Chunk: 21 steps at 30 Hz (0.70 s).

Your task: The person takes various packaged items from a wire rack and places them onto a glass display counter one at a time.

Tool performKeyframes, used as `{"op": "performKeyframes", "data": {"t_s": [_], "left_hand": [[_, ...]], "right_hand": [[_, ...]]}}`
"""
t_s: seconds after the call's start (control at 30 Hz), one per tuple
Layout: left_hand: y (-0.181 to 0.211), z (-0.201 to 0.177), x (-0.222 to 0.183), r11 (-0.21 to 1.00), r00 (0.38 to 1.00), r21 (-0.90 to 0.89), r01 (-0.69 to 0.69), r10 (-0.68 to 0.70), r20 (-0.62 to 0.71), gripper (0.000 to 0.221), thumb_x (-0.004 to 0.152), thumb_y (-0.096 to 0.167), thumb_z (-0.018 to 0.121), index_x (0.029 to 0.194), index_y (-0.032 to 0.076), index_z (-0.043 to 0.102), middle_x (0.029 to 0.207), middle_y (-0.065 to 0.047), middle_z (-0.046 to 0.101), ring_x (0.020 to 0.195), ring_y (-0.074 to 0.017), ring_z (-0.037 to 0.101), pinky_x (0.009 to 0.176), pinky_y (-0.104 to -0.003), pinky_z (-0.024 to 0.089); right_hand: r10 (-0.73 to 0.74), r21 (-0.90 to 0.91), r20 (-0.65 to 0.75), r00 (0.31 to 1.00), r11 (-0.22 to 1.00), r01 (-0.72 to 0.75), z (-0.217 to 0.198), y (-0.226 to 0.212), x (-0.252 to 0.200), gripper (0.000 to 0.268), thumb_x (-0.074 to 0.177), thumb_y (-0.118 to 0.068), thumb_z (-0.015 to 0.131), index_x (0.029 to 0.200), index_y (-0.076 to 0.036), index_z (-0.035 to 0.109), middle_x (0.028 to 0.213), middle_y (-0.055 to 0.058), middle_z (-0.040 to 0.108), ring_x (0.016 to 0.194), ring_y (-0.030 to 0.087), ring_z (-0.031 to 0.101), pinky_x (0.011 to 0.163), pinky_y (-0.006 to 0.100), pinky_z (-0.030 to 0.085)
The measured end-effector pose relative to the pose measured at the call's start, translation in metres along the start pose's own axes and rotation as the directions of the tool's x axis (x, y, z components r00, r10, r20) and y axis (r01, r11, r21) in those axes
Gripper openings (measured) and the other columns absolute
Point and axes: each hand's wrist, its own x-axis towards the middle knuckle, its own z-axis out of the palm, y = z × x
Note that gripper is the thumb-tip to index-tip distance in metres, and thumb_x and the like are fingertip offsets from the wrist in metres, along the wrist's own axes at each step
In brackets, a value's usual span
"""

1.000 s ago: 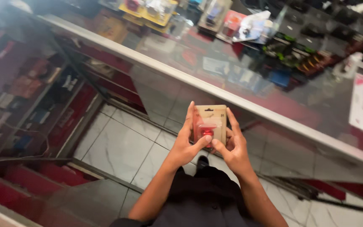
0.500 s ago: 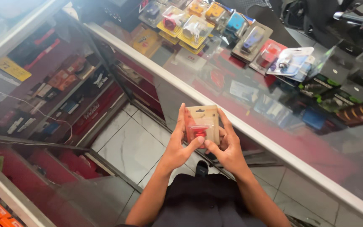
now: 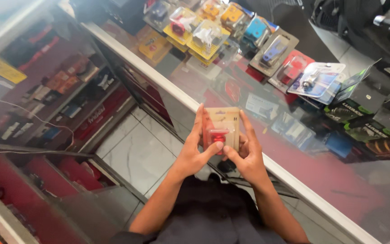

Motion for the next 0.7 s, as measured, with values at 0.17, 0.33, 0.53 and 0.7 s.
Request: {"op": "performKeyframes", "data": {"t_s": [0.17, 0.33, 0.53, 0.7], "left_hand": [[-0.007, -0.013, 0.022, 0.999, 0.998, 0.02, -0.036, 0.035, 0.059, 0.105, 0.095, 0.011, 0.071, 0.167, 0.005, -0.004, 0.169, -0.021, 0.032, 0.141, -0.0263, 0.051, 0.114, -0.035, 0.044], [-0.009, -0.036, 0.056, 0.992, 0.986, 0.064, -0.113, 0.104, 0.13, 0.103, 0.096, 0.008, 0.072, 0.168, 0.004, -0.001, 0.172, -0.024, 0.026, 0.158, -0.0292, 0.032, 0.125, -0.038, 0.029], [-0.003, -0.078, 0.095, 0.996, 0.977, -0.017, -0.083, 0.085, 0.195, 0.103, 0.094, 0.01, 0.072, 0.168, 0.005, 0.0, 0.171, -0.024, 0.028, 0.155, -0.0294, 0.035, 0.124, -0.037, 0.03], [-0.004, -0.106, 0.124, 0.996, 0.964, 0.036, -0.078, 0.066, 0.256, 0.1, 0.093, 0.009, 0.071, 0.167, 0.004, 0.005, 0.167, -0.024, 0.036, 0.152, -0.029, 0.041, 0.121, -0.037, 0.035]], "right_hand": [[-0.015, -0.026, -0.045, 0.999, 1.0, 0.014, 0.0, 0.002, 0.018, 0.096, 0.092, 0.0, 0.065, 0.168, -0.013, 0.006, 0.127, 0.019, 0.066, 0.101, 0.019, 0.068, 0.074, 0.03, 0.06], [-0.042, -0.033, -0.122, 0.992, 0.999, 0.038, 0.013, 0.001, 0.043, 0.095, 0.093, -0.001, 0.063, 0.168, -0.013, 0.006, 0.135, 0.02, 0.063, 0.116, 0.023, 0.067, 0.091, 0.035, 0.06], [-0.037, -0.083, -0.225, 0.974, 0.996, 0.019, 0.041, 0.011, 0.082, 0.096, 0.092, 0.003, 0.062, 0.167, -0.014, 0.005, 0.138, 0.018, 0.062, 0.117, 0.023, 0.066, 0.093, 0.038, 0.058], [-0.124, -0.203, -0.263, 0.957, 0.977, 0.07, 0.061, 0.017, 0.107, 0.095, 0.091, 0.001, 0.067, 0.167, -0.012, 0.012, 0.14, 0.018, 0.06, 0.121, 0.024, 0.067, 0.097, 0.037, 0.059]]}}
